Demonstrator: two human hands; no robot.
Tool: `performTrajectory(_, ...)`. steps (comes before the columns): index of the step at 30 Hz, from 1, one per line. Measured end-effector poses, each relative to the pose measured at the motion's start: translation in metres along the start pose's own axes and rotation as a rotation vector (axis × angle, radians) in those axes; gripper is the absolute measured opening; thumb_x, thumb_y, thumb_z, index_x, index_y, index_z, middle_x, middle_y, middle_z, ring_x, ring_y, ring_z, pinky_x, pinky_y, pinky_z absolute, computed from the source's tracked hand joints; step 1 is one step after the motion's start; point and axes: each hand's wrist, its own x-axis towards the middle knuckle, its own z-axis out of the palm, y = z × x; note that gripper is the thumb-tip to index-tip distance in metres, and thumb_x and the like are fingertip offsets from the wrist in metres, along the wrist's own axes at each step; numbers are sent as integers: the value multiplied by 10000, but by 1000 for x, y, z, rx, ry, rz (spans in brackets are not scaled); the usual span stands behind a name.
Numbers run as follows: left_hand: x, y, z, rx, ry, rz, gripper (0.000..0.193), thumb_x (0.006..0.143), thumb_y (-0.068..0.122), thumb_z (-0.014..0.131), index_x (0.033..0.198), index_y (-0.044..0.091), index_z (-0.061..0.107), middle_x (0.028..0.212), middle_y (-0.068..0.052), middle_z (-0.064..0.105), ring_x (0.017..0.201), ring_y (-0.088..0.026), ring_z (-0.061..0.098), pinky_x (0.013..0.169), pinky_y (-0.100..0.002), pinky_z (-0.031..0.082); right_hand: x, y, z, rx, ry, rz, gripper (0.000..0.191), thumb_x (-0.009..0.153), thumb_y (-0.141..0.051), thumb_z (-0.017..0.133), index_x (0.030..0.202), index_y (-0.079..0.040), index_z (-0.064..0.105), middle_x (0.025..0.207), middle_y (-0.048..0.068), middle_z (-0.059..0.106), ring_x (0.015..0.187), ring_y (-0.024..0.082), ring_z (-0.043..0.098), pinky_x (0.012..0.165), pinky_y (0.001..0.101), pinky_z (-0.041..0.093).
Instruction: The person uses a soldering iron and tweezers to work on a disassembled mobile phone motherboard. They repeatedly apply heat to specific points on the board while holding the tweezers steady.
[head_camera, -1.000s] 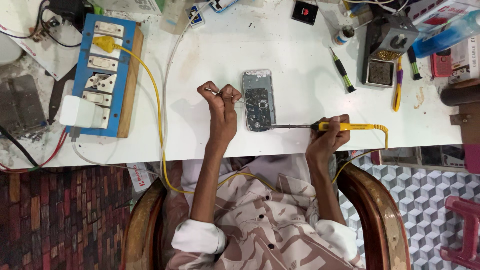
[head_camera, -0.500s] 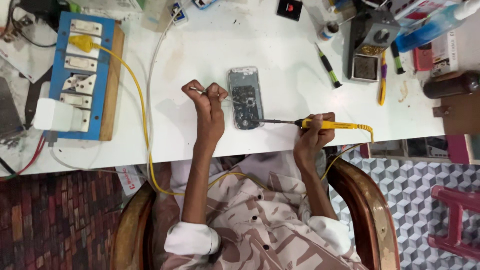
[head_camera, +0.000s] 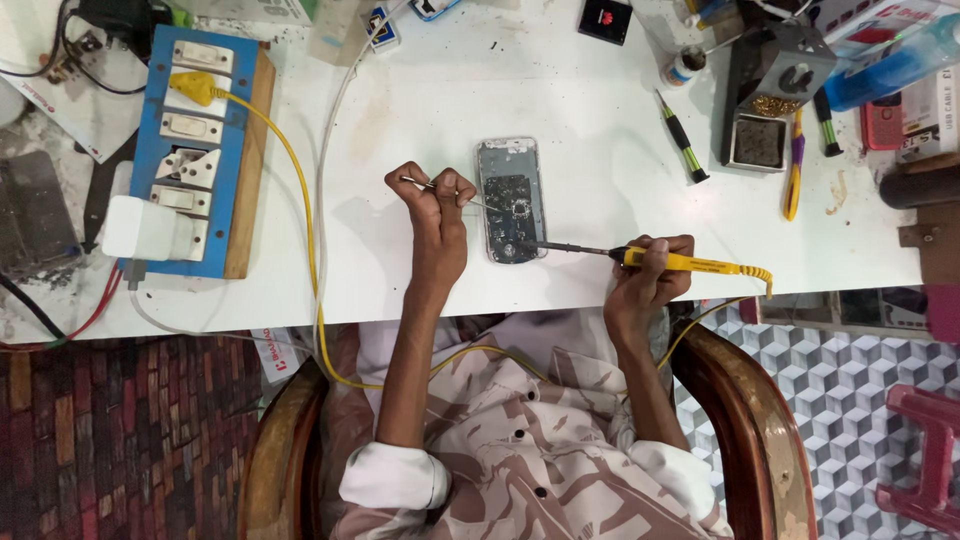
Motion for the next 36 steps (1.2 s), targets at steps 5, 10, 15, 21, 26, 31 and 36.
performTrajectory(5, 0, -1, 0, 10, 1, 15, 176, 1169, 144, 336, 1101, 135, 174, 800, -49, 386, 793, -149, 398, 843, -302, 403, -3, 2, -2, 18, -73, 25, 283, 1103, -273, 566, 995, -55, 420, 770, 74, 547, 592, 114, 490, 537, 268, 448)
performTrajectory(10, 0, -1, 1, -4, 9, 6, 175, 1162, 133, 339, 1100, 131, 176, 799, -56, 394, 790, -153, 387, 843, -301, 396, -2, 5, -3, 132, -94, 6, 217, 1102, -192, 537, 1001, -59, 400, 810, 90, 540, 616, 133, 507, 557, 295, 471)
performTrajectory(15, 1, -3, 0, -6, 13, 9, 177, 1164, 130, 331, 1091, 132, 170, 790, -54, 396, 786, -148, 383, 830, -297, 390, -1, 8, -3, 159, -92, -1, 207, 1116, -183, 518, 999, -49, 412, 779, 90, 531, 616, 142, 515, 587, 297, 488)
performTrajectory(21, 1, -2, 1, 6, 7, 49, 171, 1155, 102, 334, 1093, 130, 176, 804, -57, 382, 792, -152, 383, 824, -303, 386, -3, 11, -1, 81, -84, 20, 200, 1100, -158, 534, 994, -22, 431, 803, 118, 574, 611, 153, 559, 580, 291, 503)
performTrajectory(26, 3, -2, 1, 22, -4, 57, 168, 1144, 88, 328, 1089, 131, 175, 801, -60, 392, 792, -152, 381, 825, -302, 387, -2, 16, -4, 75, -120, -45, 195, 1096, -138, 545, 992, -23, 426, 797, 132, 608, 618, 150, 568, 597, 290, 514)
performTrajectory(31, 5, -4, 0, 18, -9, 42, 178, 1154, 103, 323, 1075, 133, 166, 798, -55, 387, 791, -147, 385, 832, -297, 402, -4, 25, -11, 37, -127, -101, 201, 1084, -144, 552, 972, -20, 439, 781, 127, 602, 609, 131, 545, 576, 283, 528)
performTrajectory(36, 7, -7, 0, 17, -4, 44, 174, 1152, 116, 328, 1079, 126, 170, 799, -56, 395, 790, -146, 385, 832, -298, 406, -23, 16, -30, -161, -205, -83, 224, 1060, -183, 556, 959, 6, 491, 845, 140, 634, 659, 140, 618, 597, 272, 529)
